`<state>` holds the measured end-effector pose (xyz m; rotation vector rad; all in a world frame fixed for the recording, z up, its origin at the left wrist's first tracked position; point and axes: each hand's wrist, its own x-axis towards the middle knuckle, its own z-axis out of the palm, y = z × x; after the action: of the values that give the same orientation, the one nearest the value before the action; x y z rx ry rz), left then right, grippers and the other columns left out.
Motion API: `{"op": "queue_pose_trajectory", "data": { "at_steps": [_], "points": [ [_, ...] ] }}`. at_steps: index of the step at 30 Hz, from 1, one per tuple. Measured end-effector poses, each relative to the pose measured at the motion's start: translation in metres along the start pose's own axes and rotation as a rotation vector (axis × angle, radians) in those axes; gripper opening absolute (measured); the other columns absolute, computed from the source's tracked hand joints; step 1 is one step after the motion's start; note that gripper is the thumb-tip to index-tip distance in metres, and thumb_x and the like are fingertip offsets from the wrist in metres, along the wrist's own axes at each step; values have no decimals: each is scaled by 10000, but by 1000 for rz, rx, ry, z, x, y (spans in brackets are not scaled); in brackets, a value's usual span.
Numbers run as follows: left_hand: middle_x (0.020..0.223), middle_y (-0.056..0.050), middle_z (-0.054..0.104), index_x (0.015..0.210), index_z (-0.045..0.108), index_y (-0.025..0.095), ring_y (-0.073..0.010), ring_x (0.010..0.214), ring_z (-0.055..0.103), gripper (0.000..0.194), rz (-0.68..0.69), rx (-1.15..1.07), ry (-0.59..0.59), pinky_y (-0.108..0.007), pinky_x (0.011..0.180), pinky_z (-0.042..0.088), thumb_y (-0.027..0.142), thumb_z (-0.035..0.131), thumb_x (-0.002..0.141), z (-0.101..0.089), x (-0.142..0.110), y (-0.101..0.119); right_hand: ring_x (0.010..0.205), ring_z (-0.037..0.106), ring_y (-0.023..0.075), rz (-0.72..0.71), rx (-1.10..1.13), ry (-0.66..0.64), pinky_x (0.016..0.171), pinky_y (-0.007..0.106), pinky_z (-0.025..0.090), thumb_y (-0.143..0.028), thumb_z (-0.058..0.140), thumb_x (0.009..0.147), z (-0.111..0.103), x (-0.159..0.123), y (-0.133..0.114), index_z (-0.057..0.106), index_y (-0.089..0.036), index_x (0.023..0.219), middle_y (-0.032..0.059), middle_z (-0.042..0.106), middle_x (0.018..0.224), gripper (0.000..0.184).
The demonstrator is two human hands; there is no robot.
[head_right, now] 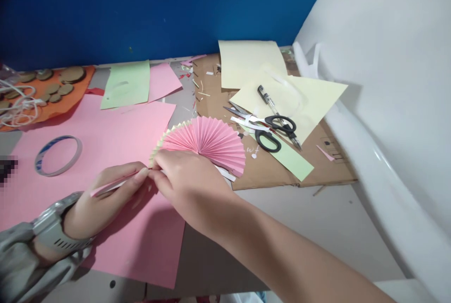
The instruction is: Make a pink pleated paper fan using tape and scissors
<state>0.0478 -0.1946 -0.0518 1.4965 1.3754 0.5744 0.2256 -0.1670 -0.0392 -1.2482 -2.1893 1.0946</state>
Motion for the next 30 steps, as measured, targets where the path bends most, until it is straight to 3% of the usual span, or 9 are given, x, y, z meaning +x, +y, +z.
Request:
{"op": "queue_pose_trajectory", "data": {
  "at_steps": [7, 12, 23, 30],
  "points": [
    [460, 47, 453, 603, 530, 173, -73, 447, 423, 386, -43, -4, 61, -189, 457, 351, 359, 397, 912, 0, 1, 7, 680, 552, 78, 74, 15, -6, 545, 217, 304, -314, 451, 902, -4, -2, 1, 558, -251, 835, -91, 646, 797, 141],
    [431, 51, 440, 590, 516, 181, -68, 415, 416, 395, -49, -72, 88, -182, 431, 343, 352, 381, 919, -2, 1, 6, 618, 564, 94, 136, -37, 54, 503, 227, 282, -342, 488, 877, -7, -3, 1, 542, -274, 898, -83, 656, 758, 89],
    [401, 61, 416, 597, 514, 183, -52, 374, 402, 392, -50, -122, 115, -160, 399, 326, 351, 379, 924, -5, 3, 2, 512, 495, 62, 171, -52, 117, 468, 212, 278, -294, 501, 865, -18, -3, 8, 531, -226, 763, -84, 593, 620, 126],
    [415, 57, 430, 599, 517, 182, -59, 384, 404, 387, -49, -84, 107, -172, 413, 345, 352, 385, 921, -6, 1, 2, 555, 511, 88, 221, -58, 49, 473, 233, 250, -281, 453, 888, -14, -2, 7, 550, -230, 777, -66, 603, 629, 156]
  ]
}}
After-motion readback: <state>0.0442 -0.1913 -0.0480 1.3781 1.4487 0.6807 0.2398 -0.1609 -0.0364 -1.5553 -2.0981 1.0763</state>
